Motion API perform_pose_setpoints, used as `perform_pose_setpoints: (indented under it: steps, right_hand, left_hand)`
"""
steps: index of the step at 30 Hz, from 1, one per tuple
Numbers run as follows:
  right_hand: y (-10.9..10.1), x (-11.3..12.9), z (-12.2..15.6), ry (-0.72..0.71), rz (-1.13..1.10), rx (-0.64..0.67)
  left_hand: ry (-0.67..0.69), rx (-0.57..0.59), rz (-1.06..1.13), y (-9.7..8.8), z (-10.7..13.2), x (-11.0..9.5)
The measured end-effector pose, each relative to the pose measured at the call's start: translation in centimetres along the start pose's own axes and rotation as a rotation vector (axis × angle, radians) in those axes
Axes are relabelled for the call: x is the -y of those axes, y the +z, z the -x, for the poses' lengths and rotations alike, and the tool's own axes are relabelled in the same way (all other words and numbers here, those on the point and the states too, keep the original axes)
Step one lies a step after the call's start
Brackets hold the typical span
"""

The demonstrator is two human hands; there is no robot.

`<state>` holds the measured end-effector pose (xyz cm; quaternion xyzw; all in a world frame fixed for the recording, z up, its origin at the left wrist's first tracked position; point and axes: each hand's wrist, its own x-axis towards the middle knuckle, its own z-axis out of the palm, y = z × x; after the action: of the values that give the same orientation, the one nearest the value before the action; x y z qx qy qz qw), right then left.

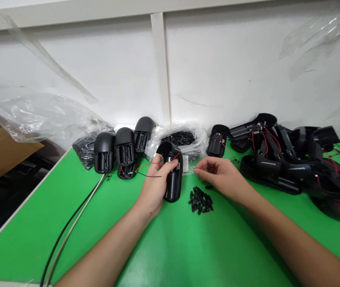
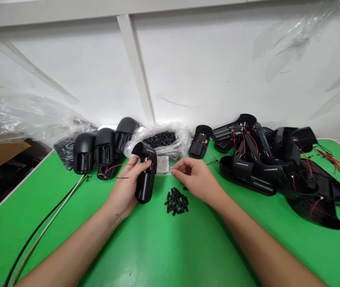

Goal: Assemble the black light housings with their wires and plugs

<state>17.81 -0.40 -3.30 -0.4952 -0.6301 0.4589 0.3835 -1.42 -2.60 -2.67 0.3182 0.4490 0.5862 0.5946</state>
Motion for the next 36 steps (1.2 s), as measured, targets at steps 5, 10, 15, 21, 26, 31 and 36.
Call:
perform_pose_setpoints:
  steps: [5,10,15,21,26,31,36]
  right_hand:
    - [0.4,0.2,0.1,0.024,-0.057,-0.002]
    - [0.5,0.8,0.2,0.088,-0.184,0.012]
    - [0.5,1.3,0.5,0.131,-0.329,-0.003]
    - [0.7,1.4,0.7,0.097,-0.364,-0.002]
    - [0.9,1.1,0.7,0.066,-0.334,0.0]
    - [1.2,0.8,0.6,0.05,-0.377,-0.049]
    - [1.2,0.8,0.5,0.051,-0.328,-0.056]
  left_hand:
    - [0.017,0.021,0.012,0.0,-0.1,0.2]
    - [0.051,0.023,0.016,-0.1,-0.3,0.3]
    - [0.011,0.055,0.035,-0.3,-0.1,0.3]
    - [0.024,0.088,-0.054,-0.5,0.0,0.6]
    - [-0.01,0.088,-0.013,-0.4,0.3,0.4]
    - [-0.064,0.095,-0.027,-0.2,0.5,0.2]
    - [-0.035,0.145,-0.063,-0.1,0.4,0.3]
